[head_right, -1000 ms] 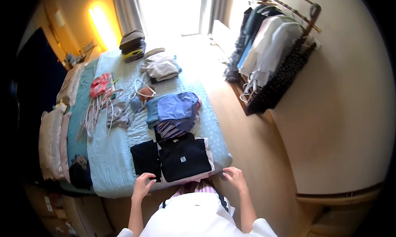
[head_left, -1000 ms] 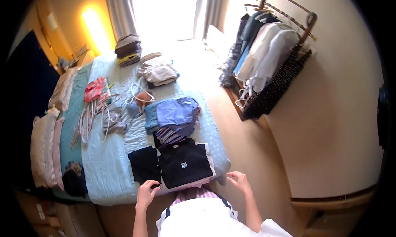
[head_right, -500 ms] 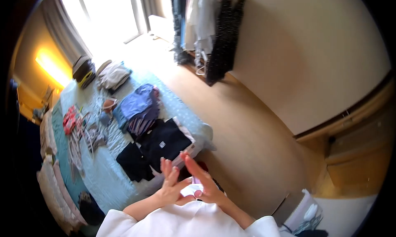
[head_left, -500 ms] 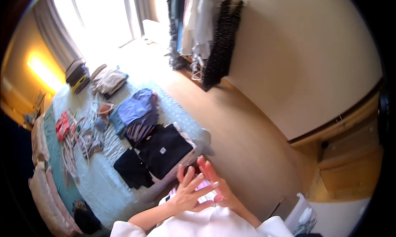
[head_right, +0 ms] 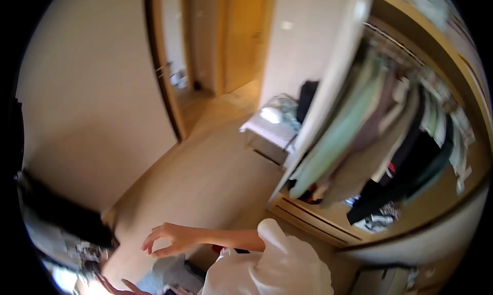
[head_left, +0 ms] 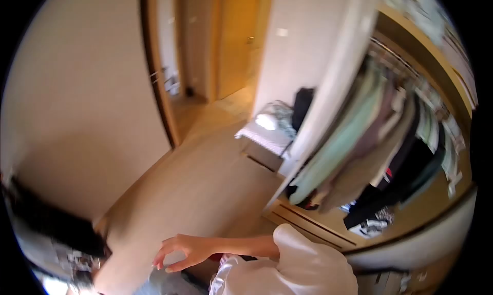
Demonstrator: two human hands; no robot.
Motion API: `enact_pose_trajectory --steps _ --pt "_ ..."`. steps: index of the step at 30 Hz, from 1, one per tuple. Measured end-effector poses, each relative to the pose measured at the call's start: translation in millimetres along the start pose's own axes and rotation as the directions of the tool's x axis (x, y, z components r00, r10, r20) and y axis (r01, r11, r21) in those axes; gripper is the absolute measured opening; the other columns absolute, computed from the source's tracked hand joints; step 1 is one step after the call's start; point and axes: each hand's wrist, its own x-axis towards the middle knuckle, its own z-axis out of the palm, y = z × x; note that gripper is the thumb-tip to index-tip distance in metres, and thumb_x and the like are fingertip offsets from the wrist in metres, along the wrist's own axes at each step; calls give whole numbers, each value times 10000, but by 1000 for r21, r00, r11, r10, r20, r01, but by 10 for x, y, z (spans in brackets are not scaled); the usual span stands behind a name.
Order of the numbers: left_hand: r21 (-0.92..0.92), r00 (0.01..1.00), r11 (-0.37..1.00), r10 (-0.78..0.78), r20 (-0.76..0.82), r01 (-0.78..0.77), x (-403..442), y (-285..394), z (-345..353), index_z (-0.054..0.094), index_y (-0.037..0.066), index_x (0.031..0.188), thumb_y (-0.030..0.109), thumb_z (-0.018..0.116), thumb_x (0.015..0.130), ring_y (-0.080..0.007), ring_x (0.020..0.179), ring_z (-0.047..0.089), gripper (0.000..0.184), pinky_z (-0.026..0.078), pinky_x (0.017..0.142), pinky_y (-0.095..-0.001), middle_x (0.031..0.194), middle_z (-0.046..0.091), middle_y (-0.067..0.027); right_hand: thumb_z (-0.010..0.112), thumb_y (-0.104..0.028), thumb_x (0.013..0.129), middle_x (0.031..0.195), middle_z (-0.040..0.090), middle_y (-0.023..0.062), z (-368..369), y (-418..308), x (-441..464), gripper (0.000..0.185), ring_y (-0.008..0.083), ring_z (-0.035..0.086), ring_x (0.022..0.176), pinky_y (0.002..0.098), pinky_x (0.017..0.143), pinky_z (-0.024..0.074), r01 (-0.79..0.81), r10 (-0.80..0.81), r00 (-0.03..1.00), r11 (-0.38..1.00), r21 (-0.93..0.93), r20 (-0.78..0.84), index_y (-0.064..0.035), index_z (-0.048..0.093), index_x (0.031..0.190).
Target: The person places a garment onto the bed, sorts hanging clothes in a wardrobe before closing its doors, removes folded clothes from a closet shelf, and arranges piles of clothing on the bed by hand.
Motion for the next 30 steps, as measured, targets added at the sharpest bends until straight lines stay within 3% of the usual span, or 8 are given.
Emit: enact_pose_trajectory --steps 1,6,11,15,17,22,25,30 --pt "-115 989 985 138 49 -131 33 81 125 374 -33 1338 123 574 921 -384 1307 357 489 273 1077 -516 1391 366 -256 630 -155 872 1025 670 45 -112 -85 -148 321 201 596 1011 350 906 449 -6 3 999 999 -53 -51 -80 615 1183" --pt "-524 845 849 324 424 -62 -216 179 483 436 -32 1282 74 588 887 -377 1180 483 436 346 1025 -488 1269 491 -255 634 -105 873 1057 671 53 -26 -624 -1050 277 200 609 1008 349 904 460 -207 96 879 959 -192 -467 -72 640 1148" --pt "-749 688 638 463 559 180 -536 613 546 544 2 1187 139 600 890 -335 1068 577 332 421 959 -455 1148 600 -192 641 -110 877 1161 649 69 444 -1172 -2015 364 160 599 1059 321 947 447 -480 165 587 859 -177 -793 -61 595 1235" --pt "-790 627 497 499 599 360 -861 853 629 471 -24 1173 13 535 822 -292 1049 563 359 415 928 -402 1055 616 -181 662 -95 851 1233 607 48 538 -1764 -2607 428 153 565 1106 311 946 445 -623 -53 229 759 -188 -972 -64 564 1267" --pt "-831 610 423 567 554 361 -842 1115 610 485 -21 1141 8 529 827 -292 1012 577 318 430 906 -396 1030 625 -172 672 -84 833 1227 603 45 493 -2062 -2835 478 152 553 1118 304 933 446 -705 -295 103 652 -279 -950 -69 536 1290" --pt "-901 641 300 633 434 314 -783 1670 730 488 -16 1129 0 535 820 -295 992 589 313 431 912 -398 1018 630 -173 675 -79 818 1127 650 74 -56 -2809 -3485 451 150 603 1030 289 831 478 -826 -578 -71 491 -277 -813 -78 559 1254" --pt "-922 687 316 620 379 224 -744 2207 828 521 -18 1096 -16 577 801 -327 950 614 300 461 844 -404 996 648 -166 699 -124 797 1050 662 85 -629 -3196 -3784 430 215 620 972 335 826 485 -919 -733 -83 318 -232 -675 -86 588 1211" --pt "-952 619 256 723 305 169 -912 3642 1175 579 4 1051 34 631 793 -305 1045 585 265 442 915 -377 1080 612 -155 725 -407 727 1178 566 187 -1739 -3355 -4364 792 343 561 1055 439 876 460 -987 -882 66 -125 98 -467 -11 403 1333"
